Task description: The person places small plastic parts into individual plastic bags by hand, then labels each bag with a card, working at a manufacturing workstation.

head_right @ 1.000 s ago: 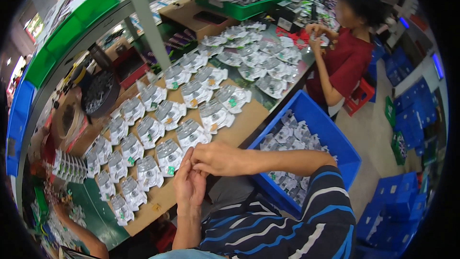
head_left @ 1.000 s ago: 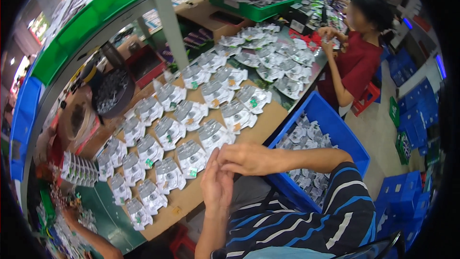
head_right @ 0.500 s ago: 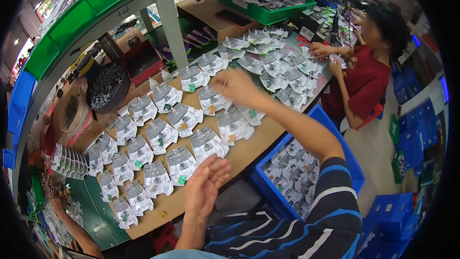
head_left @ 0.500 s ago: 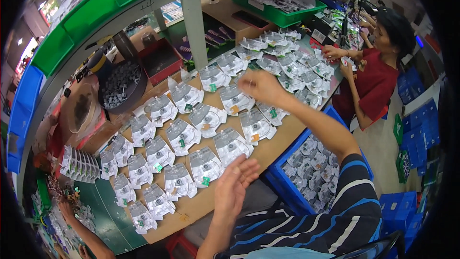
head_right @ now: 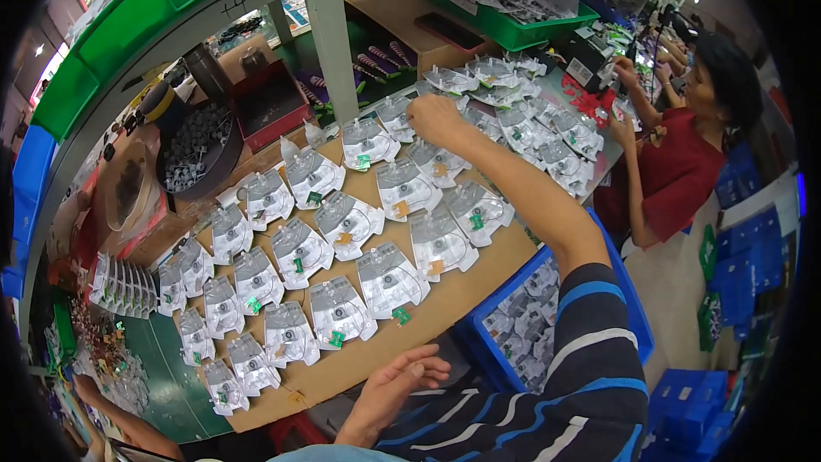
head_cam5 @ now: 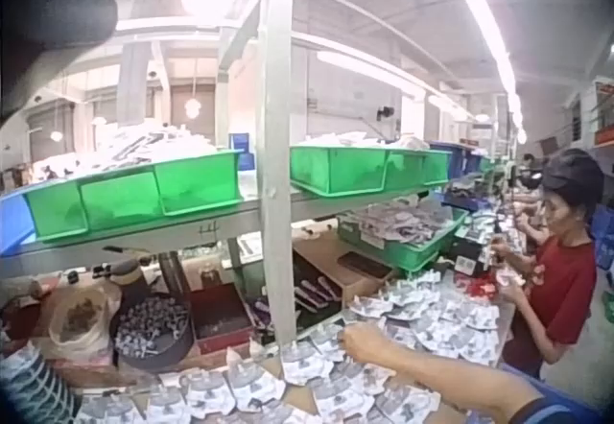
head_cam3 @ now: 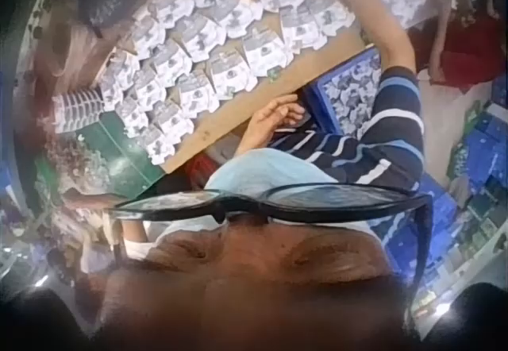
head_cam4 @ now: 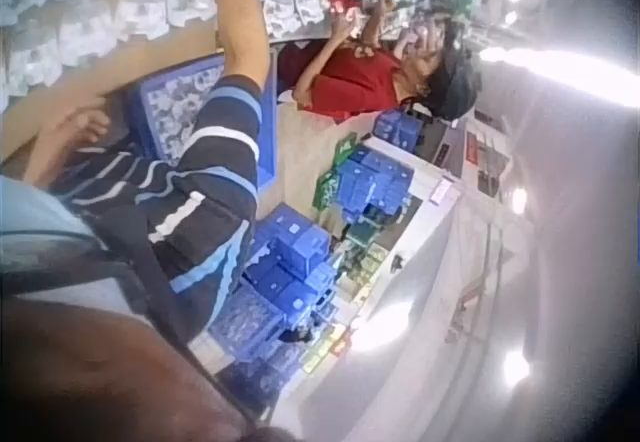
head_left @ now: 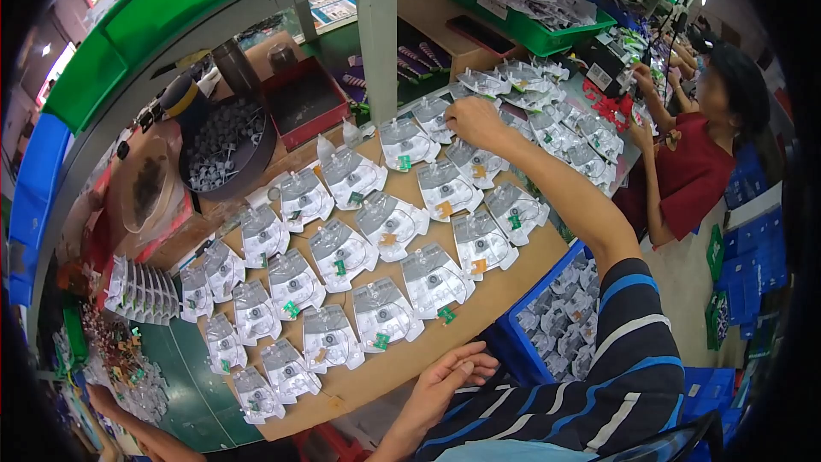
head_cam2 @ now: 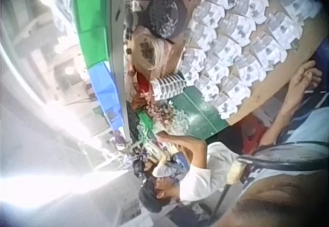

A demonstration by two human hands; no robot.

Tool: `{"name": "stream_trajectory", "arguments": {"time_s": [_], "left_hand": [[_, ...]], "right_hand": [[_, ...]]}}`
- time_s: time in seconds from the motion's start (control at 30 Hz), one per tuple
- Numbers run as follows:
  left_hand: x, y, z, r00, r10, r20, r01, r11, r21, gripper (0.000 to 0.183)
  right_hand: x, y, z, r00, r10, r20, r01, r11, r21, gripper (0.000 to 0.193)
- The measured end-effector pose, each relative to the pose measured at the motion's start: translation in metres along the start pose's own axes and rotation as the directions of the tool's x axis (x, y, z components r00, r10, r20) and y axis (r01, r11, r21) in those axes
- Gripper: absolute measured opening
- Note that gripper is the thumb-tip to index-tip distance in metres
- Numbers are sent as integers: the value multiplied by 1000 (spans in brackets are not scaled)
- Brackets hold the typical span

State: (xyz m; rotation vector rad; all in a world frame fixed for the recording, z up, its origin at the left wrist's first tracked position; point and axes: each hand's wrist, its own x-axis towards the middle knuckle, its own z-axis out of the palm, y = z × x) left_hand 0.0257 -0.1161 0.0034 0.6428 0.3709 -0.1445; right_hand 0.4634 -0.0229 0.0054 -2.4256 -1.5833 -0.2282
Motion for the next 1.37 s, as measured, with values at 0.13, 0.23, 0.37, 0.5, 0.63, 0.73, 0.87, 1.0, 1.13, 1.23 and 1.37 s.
{"name": "stream_trajectory", "arguments": {"time_s": [0.13,0.23,0.37,0.5,0.63,0.73,0.87,1.0,1.13,1.23,1.37], "left_hand": [[-9,-14,1,999,19,-46,-17,999,29,40],[-17,-21,6,995,41,-88,-39,999,17,40],[-29,-30,14,985,68,-160,-63,997,36,41],[-40,-43,23,956,128,-264,-115,991,66,41],[-46,-51,34,940,129,-317,-116,991,62,41],[-48,-55,37,929,146,-339,-131,989,69,41],[-52,-58,39,915,183,-361,-168,983,72,42],[-63,-59,33,907,212,-364,-202,977,66,42],[-70,-60,19,902,220,-372,-217,975,51,40],[-70,-58,7,917,241,-317,-225,971,86,44],[-64,-59,-17,942,260,-212,-265,964,9,42]], "right_hand": [[7,-3,1,996,37,81,-35,999,-18,13],[9,4,4,995,50,84,-47,998,-37,12],[13,4,7,998,55,11,-53,993,-110,12],[16,-3,9,1000,11,21,-8,993,-117,12],[15,3,12,997,57,45,-56,998,-22,11],[18,5,9,994,72,79,-73,997,-2,11],[24,2,-9,974,61,219,-73,996,44,22],[22,-1,-28,993,51,107,-48,998,-33,22],[-10,-32,-57,985,-150,90,137,981,135,23],[-51,-95,-74,905,-244,347,19,841,541,27],[-71,-162,-63,733,-529,427,218,778,589,28]]}}
